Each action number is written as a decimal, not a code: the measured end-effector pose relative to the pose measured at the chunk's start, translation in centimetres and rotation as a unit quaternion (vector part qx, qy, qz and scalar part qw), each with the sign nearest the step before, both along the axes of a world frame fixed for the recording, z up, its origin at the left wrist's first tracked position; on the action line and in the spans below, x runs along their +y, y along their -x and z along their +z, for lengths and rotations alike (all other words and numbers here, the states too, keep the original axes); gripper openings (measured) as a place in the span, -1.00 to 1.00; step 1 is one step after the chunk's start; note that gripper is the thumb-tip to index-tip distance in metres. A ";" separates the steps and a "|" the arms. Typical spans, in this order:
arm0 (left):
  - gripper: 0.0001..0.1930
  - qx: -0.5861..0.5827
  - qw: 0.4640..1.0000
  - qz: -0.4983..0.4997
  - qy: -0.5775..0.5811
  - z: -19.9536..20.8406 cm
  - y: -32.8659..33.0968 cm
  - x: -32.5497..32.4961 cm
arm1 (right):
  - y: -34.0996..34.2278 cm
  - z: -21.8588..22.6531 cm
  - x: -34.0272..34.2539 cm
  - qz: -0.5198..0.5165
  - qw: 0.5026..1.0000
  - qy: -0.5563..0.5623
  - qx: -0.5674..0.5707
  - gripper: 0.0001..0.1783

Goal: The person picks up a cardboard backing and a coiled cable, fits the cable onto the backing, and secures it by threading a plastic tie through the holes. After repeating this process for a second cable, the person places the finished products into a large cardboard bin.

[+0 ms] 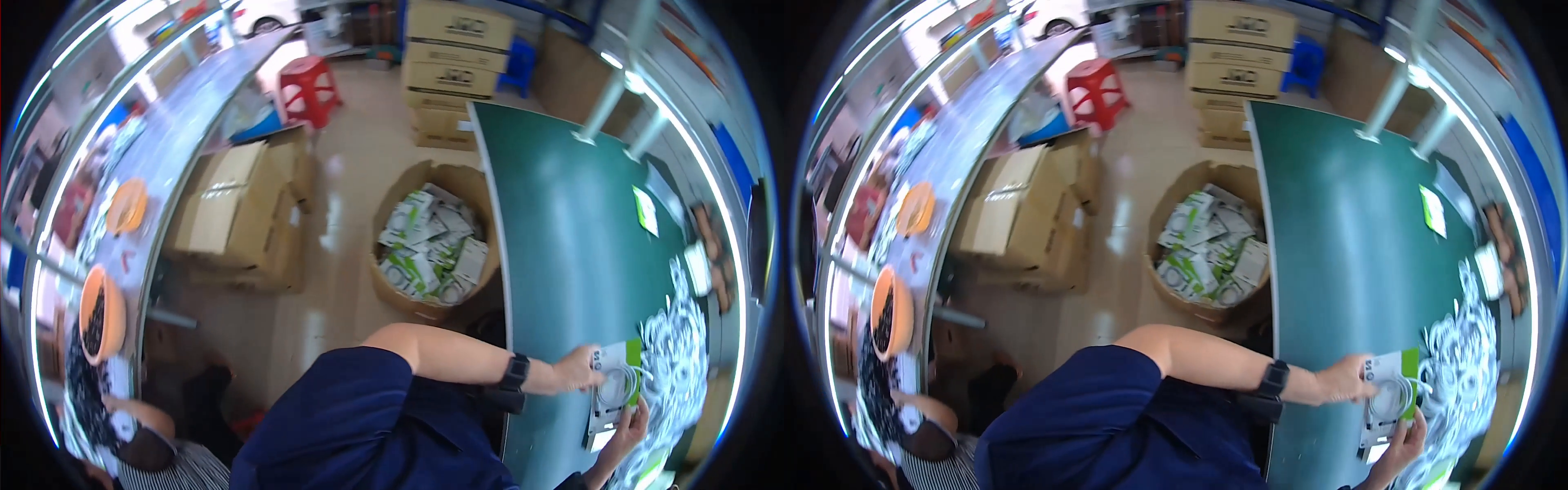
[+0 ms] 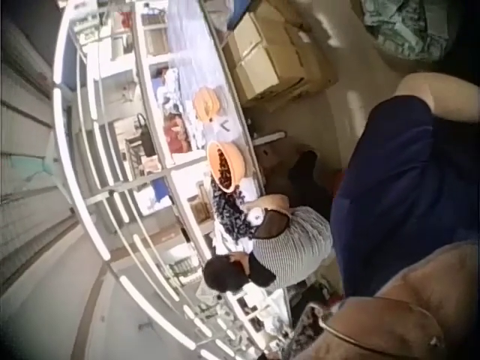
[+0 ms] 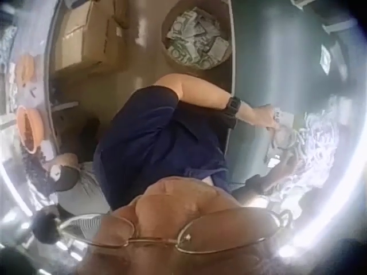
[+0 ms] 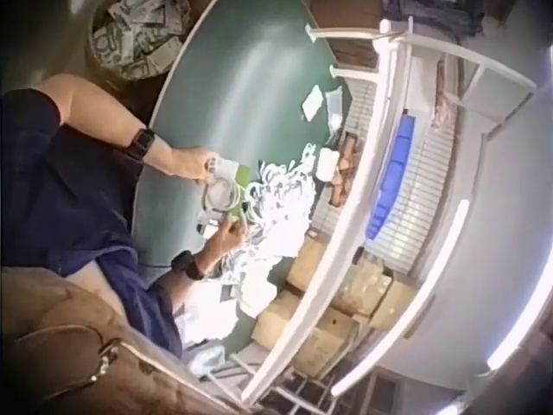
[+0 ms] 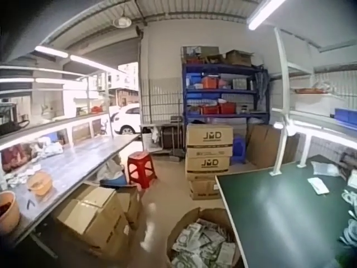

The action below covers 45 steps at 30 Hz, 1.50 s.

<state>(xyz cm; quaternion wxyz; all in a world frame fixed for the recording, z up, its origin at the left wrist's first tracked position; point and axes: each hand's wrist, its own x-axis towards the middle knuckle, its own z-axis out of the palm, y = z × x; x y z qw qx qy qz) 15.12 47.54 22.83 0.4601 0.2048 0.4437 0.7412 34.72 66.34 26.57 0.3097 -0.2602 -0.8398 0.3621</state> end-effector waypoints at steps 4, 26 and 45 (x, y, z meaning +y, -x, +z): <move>-0.08 0.450 0.876 0.141 -0.104 1.3 -0.9 1.3 | -5.9 4.1 -6.4 -0.077 0.993 0.007 -0.091 -0.67; -0.61 0.780 0.554 -0.204 -0.205 5.9 -2.6 6.8 | -7.0 2.4 -10.1 -0.178 0.975 -0.127 0.027 -0.63; -0.64 0.676 0.644 -0.172 -0.316 1.8 -1.6 8.3 | -5.9 -2.4 -8.2 -0.154 0.968 -0.183 0.073 -0.71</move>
